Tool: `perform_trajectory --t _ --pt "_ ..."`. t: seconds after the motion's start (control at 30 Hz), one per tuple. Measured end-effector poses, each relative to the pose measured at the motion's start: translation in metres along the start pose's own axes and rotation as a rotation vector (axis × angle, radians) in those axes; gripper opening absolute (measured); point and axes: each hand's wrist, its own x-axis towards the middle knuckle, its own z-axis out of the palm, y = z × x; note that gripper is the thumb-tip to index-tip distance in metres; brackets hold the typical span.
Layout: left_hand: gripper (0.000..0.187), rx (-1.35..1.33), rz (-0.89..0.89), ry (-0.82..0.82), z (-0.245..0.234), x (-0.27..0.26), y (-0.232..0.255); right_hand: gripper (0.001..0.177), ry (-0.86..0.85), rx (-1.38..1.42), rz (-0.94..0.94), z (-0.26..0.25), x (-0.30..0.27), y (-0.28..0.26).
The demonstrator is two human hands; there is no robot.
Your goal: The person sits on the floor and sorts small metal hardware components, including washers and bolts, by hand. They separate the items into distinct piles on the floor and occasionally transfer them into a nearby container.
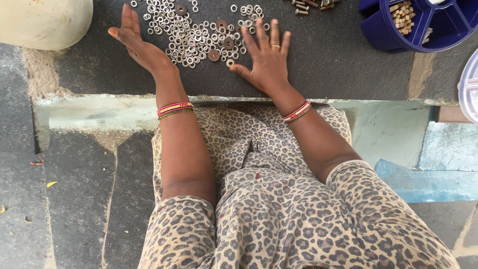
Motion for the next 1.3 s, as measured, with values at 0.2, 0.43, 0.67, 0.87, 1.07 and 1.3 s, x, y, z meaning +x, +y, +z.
perform_trajectory --t 0.2,0.43,0.67,0.87,1.07,1.3 --pt "0.099 -0.005 0.049 0.006 0.001 0.003 -0.010 0.099 0.102 0.180 -0.030 0.013 0.001 0.013" --pt "0.093 -0.118 0.122 0.048 0.001 0.021 -0.021 0.107 0.172 0.167 0.037 0.014 0.030 0.025" --pt "0.089 -0.073 0.074 0.167 0.015 0.007 0.006 0.103 0.058 -0.014 -0.055 0.012 0.066 -0.002" --pt "0.089 -0.028 -0.010 0.246 0.014 0.004 0.024 0.112 -0.022 0.235 -0.221 0.009 0.066 -0.034" --pt "0.088 -0.054 0.011 0.290 0.007 0.007 0.024 0.129 -0.019 0.210 -0.314 -0.020 0.044 -0.020" --pt "0.076 -0.149 0.213 0.391 0.008 0.005 0.016 0.115 -0.021 0.040 -0.271 -0.009 0.071 -0.059"
